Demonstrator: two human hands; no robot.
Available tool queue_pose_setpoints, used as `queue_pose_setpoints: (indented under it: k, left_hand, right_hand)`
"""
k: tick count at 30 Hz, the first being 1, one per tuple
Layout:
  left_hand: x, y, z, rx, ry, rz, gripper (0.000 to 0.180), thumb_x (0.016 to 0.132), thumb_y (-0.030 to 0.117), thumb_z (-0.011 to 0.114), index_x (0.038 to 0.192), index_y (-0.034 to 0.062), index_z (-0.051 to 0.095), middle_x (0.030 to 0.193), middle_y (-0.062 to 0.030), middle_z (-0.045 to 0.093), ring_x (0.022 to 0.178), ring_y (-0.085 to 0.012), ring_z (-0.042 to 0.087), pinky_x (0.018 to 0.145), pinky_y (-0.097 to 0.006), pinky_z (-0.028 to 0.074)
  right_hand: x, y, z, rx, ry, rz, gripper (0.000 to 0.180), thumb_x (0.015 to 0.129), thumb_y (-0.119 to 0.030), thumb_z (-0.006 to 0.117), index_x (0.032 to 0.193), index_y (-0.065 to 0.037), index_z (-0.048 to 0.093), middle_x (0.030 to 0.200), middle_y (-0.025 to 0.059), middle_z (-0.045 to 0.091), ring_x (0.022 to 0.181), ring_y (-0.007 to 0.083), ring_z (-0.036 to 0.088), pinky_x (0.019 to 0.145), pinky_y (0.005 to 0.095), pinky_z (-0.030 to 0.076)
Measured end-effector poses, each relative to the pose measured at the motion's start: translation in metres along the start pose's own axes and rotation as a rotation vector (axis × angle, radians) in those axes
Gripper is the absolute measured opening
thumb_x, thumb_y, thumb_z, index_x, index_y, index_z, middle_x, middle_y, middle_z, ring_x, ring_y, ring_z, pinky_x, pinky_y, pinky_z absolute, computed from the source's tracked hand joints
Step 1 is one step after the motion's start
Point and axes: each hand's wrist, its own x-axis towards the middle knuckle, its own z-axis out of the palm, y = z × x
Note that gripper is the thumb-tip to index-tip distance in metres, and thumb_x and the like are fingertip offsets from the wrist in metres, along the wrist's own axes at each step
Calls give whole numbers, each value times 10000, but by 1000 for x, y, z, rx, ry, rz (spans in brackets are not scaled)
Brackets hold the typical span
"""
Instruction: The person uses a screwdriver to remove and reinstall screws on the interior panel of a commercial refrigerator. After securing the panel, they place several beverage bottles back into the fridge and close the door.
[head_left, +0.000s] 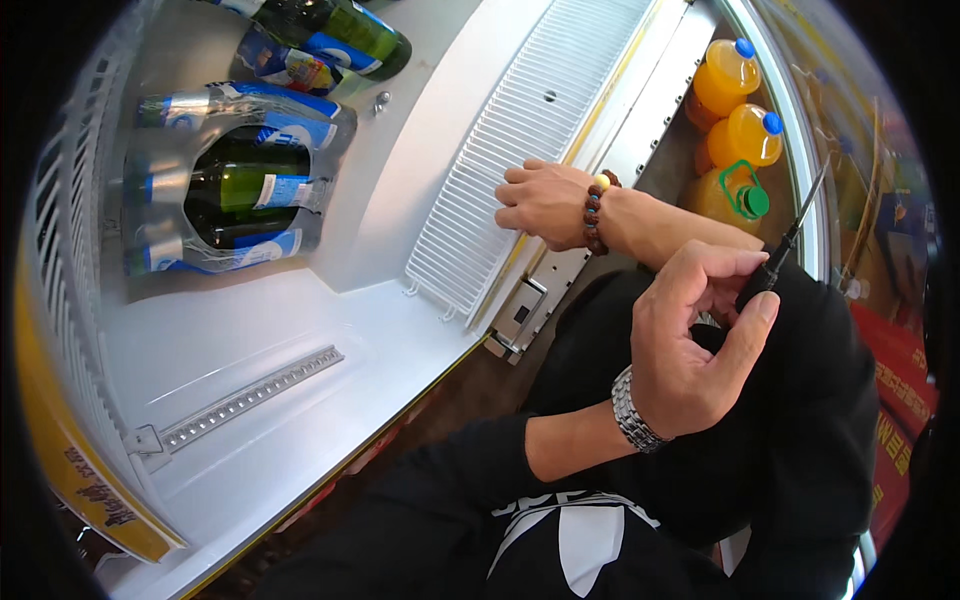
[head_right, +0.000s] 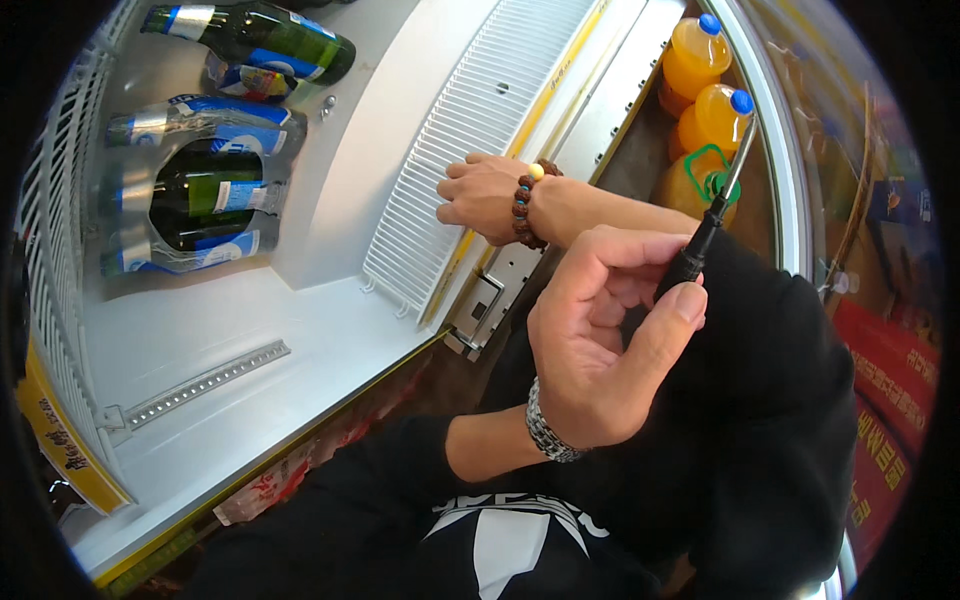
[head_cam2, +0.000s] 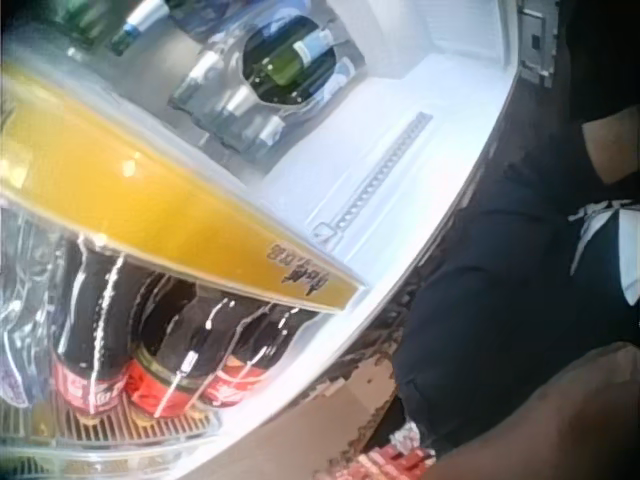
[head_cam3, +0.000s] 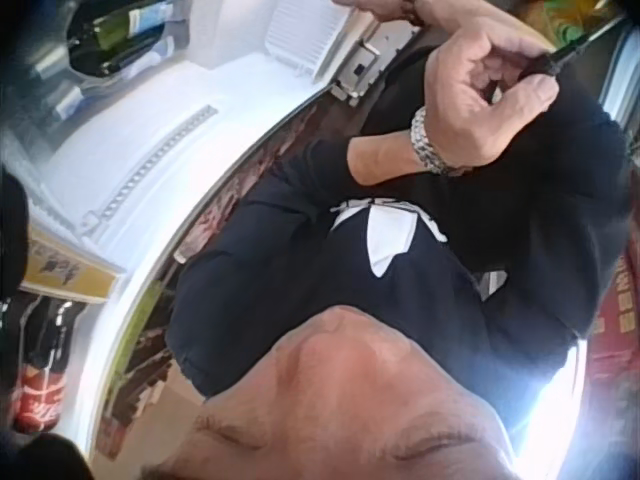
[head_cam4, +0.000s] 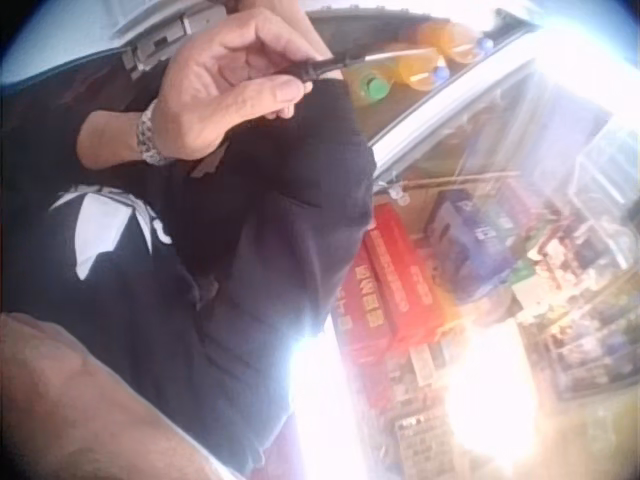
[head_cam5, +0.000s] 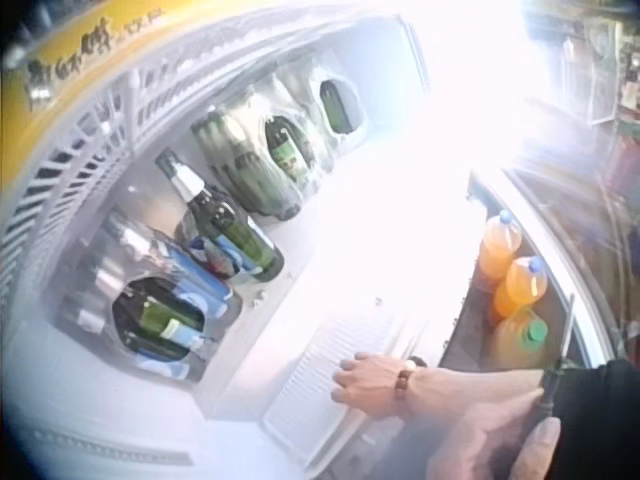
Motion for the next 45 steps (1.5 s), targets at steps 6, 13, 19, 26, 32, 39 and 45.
queue_pose_setpoints:
  k: [6,13,19,26,32,39,45]
  left_hand:
    - [-16,-3,-17,74,49,-22,229,901,-29,693,1121,-43,628,940,-92,661,787,-126,668,716,-247,535]
    - [-29,-14,-28,187,37,-66,248,870,-27,710,1110,-19,650,906,-83,630,747,-133,631,694,-251,510]
    - [-36,-19,-30,222,-8,-88,303,858,-64,714,1153,-37,652,954,-87,631,806,-119,618,739,-238,497]
    - [-33,-20,-38,244,2,-70,301,865,-74,701,1160,-48,647,962,-97,630,831,-125,634,763,-240,511]
    - [-37,-19,-55,256,34,-84,296,890,-85,674,1182,-56,628,986,-94,631,872,-127,651,793,-241,524]
    - [-39,-24,-58,213,178,-104,221,885,-7,705,1102,-22,667,887,-82,623,740,-130,615,683,-249,514]
    - [-40,-26,-59,219,163,-98,221,888,-8,703,1104,-30,665,894,-78,621,752,-126,613,685,-248,510]
  right_hand:
    - [1,7,12,36,145,-141,161,750,-76,718,885,-113,639,926,11,608,964,222,589,868,343,487]
    - [5,9,24,94,225,-178,142,736,-72,712,848,-97,628,898,22,609,952,232,599,864,350,513]
    - [7,8,31,157,343,-215,150,698,-45,681,800,-68,574,849,46,569,881,244,575,815,350,509]
    - [11,2,32,173,364,-241,151,701,-31,673,784,-67,552,829,51,547,858,240,563,806,346,494]
    - [12,-1,27,91,230,-218,45,814,-82,645,833,-88,605,878,33,608,915,221,611,868,338,511]
    - [13,-4,27,88,238,-227,41,818,-89,643,840,-86,608,890,34,615,925,215,615,870,341,507]
    - [15,-5,30,102,218,-236,47,814,-91,643,846,-85,610,895,34,615,924,215,616,864,338,505]
